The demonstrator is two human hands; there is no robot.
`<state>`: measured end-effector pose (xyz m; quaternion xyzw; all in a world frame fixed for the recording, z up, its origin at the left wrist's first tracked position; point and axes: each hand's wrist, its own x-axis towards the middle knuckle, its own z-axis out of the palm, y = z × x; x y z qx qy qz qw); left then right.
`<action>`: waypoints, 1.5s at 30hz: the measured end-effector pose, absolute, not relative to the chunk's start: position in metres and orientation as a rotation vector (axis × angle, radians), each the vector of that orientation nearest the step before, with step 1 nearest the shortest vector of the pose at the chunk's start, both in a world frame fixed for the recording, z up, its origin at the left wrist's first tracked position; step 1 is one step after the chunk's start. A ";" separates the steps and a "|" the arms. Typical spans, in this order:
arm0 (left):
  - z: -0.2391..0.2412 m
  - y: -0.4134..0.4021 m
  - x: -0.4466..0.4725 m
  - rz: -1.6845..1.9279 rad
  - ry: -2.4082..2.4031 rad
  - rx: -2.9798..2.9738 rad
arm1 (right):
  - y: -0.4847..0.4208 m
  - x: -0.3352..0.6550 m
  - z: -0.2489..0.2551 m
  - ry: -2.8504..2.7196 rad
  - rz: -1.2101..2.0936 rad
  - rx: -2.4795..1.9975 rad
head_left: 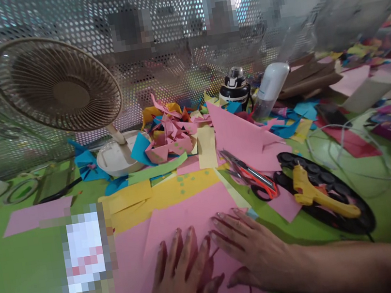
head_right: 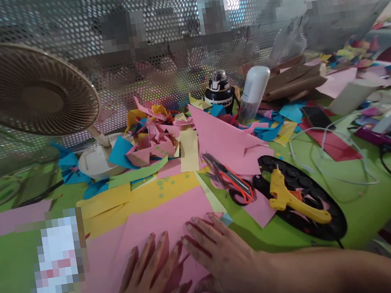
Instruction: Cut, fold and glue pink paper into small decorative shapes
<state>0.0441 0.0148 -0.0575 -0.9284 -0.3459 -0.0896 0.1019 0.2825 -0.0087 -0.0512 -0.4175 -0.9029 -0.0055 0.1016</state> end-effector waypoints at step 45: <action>-0.059 0.014 0.046 -0.243 -1.014 -2.725 | -0.017 0.285 -0.055 -2.709 0.184 -1.246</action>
